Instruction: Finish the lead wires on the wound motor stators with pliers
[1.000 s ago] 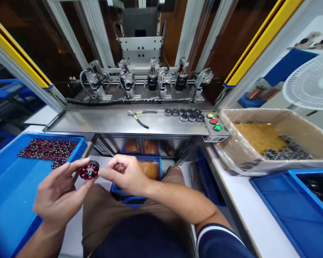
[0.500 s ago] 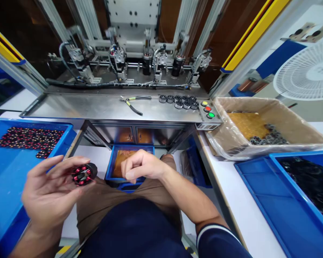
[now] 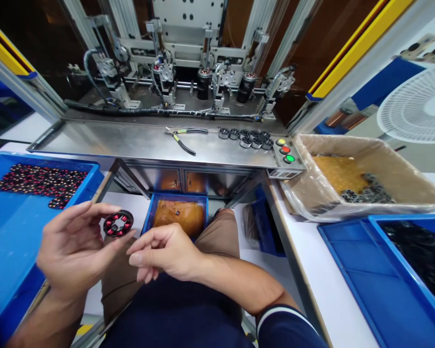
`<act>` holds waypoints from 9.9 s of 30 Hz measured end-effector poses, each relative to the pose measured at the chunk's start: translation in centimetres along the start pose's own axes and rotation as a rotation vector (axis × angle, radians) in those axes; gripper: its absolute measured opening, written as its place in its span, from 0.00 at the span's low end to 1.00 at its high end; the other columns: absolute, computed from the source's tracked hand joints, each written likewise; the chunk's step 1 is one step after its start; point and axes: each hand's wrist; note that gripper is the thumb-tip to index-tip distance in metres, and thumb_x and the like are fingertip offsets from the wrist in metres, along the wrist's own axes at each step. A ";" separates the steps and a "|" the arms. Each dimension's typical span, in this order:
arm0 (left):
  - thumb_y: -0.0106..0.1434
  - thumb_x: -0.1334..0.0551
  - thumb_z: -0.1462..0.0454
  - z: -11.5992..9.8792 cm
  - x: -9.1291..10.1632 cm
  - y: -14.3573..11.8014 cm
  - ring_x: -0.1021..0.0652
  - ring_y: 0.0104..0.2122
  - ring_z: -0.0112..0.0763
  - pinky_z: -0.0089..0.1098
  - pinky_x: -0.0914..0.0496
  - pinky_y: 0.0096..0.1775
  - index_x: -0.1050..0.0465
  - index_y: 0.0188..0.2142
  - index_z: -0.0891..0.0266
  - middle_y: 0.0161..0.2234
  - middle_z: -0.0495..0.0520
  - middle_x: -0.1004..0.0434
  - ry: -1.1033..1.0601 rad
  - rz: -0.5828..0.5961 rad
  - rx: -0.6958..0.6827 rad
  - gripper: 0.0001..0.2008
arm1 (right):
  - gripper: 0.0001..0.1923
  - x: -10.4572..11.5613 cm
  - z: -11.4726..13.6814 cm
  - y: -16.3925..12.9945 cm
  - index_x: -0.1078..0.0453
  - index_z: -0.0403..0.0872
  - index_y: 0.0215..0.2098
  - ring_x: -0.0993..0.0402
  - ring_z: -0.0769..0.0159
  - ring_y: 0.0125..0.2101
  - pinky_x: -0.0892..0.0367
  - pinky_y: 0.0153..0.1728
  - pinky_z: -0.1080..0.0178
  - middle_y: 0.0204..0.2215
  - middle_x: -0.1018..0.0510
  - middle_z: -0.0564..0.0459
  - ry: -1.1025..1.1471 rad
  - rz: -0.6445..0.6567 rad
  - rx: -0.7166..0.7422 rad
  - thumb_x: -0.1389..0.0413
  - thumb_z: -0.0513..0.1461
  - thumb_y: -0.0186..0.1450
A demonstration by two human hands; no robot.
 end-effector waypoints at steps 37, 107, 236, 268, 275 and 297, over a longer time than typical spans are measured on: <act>0.53 0.33 0.81 -0.7 -0.1 -0.9 0.19 0.47 0.26 0.21 0.24 0.46 0.34 0.57 0.52 0.47 0.50 0.18 -0.195 0.098 0.200 0.36 | 0.22 0.0 6.1 -0.8 0.32 0.45 0.30 0.34 0.72 0.27 0.35 0.29 0.66 0.26 0.28 0.57 -0.623 -0.087 0.454 0.29 0.49 0.51; 0.52 0.29 0.75 -1.9 -0.6 -2.1 0.18 0.40 0.25 0.23 0.23 0.47 0.24 0.48 0.58 0.45 0.49 0.18 0.097 0.036 0.223 0.24 | 0.17 -0.5 1.9 0.2 0.28 0.45 0.30 0.32 0.72 0.24 0.33 0.26 0.67 0.24 0.26 0.57 -0.312 -0.225 0.529 0.31 0.48 0.54; 0.66 0.38 0.58 -0.4 -0.8 -2.4 0.19 0.33 0.30 0.29 0.23 0.33 0.34 0.47 0.51 0.36 0.48 0.23 -0.740 0.370 0.627 0.11 | 0.04 -1.2 3.5 -1.7 0.28 0.43 0.32 0.28 0.70 0.28 0.29 0.32 0.66 0.26 0.25 0.51 -1.065 -0.297 1.169 0.43 0.31 0.66; 0.51 0.28 0.74 0.2 0.3 -3.5 0.20 0.44 0.36 0.35 0.24 0.47 0.32 0.55 0.48 0.46 0.50 0.21 -0.072 0.210 0.160 0.35 | 0.15 0.4 0.0 0.3 0.31 0.43 0.27 0.34 0.75 0.18 0.36 0.19 0.71 0.19 0.28 0.58 -0.110 -0.218 0.401 0.36 0.45 0.62; 0.52 0.31 0.77 0.0 0.2 -3.8 0.23 0.49 0.35 0.34 0.27 0.51 0.35 0.57 0.47 0.49 0.51 0.24 -0.058 0.232 0.116 0.37 | 0.14 0.3 0.1 0.1 0.32 0.44 0.27 0.35 0.76 0.17 0.37 0.19 0.71 0.19 0.29 0.58 -0.159 -0.205 0.456 0.38 0.44 0.64; 0.58 0.30 0.58 -1.0 -1.0 -1.5 0.19 0.27 0.29 0.23 0.25 0.28 0.20 0.41 0.61 0.30 0.54 0.17 -0.858 0.364 1.012 0.13 | 0.05 1.0 5.1 -1.9 0.30 0.43 0.38 0.26 0.64 0.29 0.26 0.32 0.61 0.27 0.25 0.48 -1.296 0.019 1.367 0.40 0.34 0.62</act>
Point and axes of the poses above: each hand's wrist, its own y-axis towards the middle knuckle, its own x-axis out of the back of the hand, z = x × y
